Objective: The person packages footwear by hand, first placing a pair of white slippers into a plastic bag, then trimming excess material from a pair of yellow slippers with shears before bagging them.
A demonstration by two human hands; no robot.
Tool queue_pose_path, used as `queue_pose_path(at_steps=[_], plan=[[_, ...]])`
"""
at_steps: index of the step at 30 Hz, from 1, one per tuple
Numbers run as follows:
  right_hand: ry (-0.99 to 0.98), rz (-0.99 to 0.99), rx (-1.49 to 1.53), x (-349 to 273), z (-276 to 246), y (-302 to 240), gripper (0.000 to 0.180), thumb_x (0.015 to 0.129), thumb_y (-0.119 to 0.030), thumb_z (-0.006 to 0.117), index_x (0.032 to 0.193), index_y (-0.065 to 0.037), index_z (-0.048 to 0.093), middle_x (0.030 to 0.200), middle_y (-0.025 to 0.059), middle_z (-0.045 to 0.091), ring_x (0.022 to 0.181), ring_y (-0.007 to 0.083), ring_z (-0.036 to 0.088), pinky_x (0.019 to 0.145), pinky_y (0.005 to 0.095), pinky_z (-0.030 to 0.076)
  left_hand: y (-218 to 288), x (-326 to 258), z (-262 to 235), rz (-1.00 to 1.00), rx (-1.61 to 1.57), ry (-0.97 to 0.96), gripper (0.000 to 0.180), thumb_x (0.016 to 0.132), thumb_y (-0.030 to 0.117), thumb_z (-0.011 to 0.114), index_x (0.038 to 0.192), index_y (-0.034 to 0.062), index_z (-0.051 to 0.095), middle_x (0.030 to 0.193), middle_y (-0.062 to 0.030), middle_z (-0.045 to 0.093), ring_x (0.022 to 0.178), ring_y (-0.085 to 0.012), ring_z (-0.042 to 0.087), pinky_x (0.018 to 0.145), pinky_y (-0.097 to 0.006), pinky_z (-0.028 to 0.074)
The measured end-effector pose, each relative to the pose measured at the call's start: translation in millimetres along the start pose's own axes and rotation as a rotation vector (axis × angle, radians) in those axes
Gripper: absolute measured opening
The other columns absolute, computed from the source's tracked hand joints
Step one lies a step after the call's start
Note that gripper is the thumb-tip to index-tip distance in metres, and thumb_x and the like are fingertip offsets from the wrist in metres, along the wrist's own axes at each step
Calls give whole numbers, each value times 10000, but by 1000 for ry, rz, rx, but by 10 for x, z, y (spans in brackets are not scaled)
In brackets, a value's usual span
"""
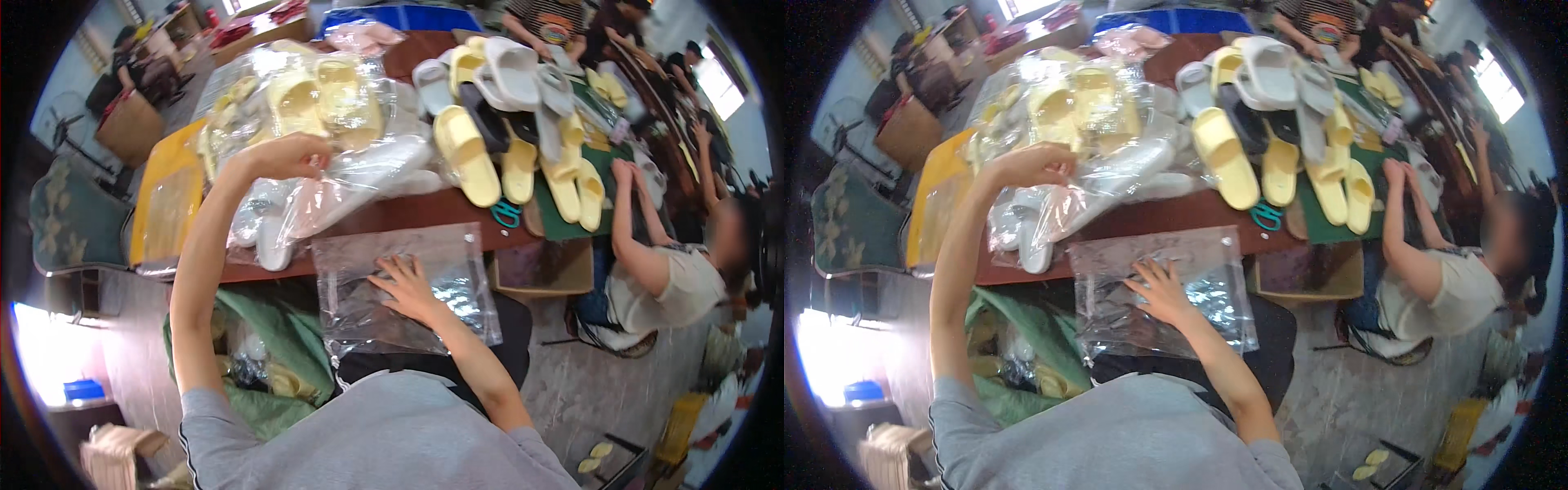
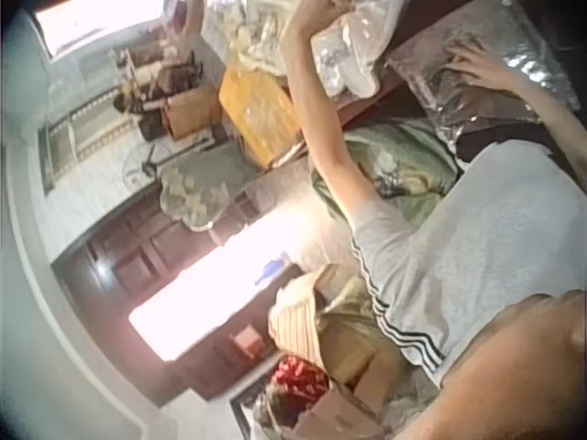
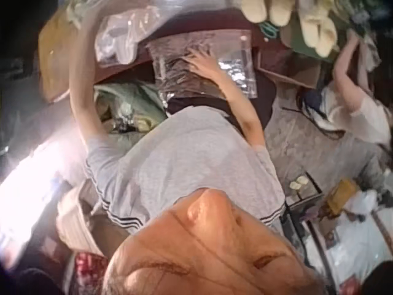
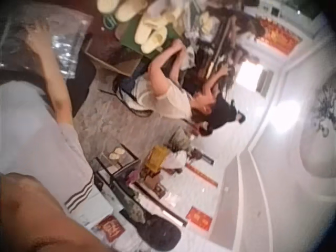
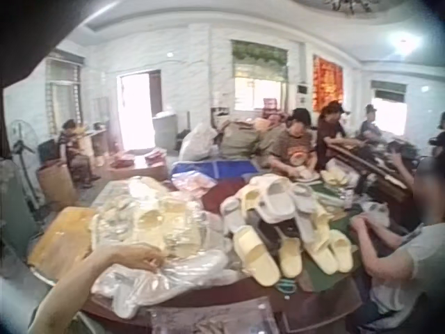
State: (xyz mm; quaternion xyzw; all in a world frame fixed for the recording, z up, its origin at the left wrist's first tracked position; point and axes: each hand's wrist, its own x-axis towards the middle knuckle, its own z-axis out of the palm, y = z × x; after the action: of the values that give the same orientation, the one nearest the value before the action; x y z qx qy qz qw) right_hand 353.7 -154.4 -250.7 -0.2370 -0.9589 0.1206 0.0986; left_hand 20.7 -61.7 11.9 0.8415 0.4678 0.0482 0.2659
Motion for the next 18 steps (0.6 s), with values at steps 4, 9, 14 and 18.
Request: queue_pose_path(at_steps=[4,9,14,18], plan=[[-42,8,64,-67,31,11,740,791,-358,767,1465,-299,468,1591,77,281,1472,339,254,1148,667,193,745,-302,-158,104,12,33,156,865,114,662,956,3,601,969,-123,605,911,-299,609,809,-410,484],[229,109,311,-250,30,133,539,866,-262,712,1351,-82,564,1335,190,576,1266,377,513,1090,490,371,1531,-629,468,177,502,189,158,788,105,655,943,104,624,1014,-60,593,986,-292,608,783,-373,546],[496,452,492,-1222,141,797,393,906,-152,650,1268,-5,611,1200,182,663,1148,334,611,1027,424,448,1698,-514,1608,96,613,163,245,753,121,665,982,131,578,970,-48,513,915,-267,556,686,-336,511],[649,937,695,-1550,-580,831,269,993,-59,503,1211,32,633,1164,131,678,1095,224,638,955,338,495,1728,-457,2221,60,543,169,213,768,133,653,958,103,562,953,-64,500,887,-269,550,699,-340,514]])
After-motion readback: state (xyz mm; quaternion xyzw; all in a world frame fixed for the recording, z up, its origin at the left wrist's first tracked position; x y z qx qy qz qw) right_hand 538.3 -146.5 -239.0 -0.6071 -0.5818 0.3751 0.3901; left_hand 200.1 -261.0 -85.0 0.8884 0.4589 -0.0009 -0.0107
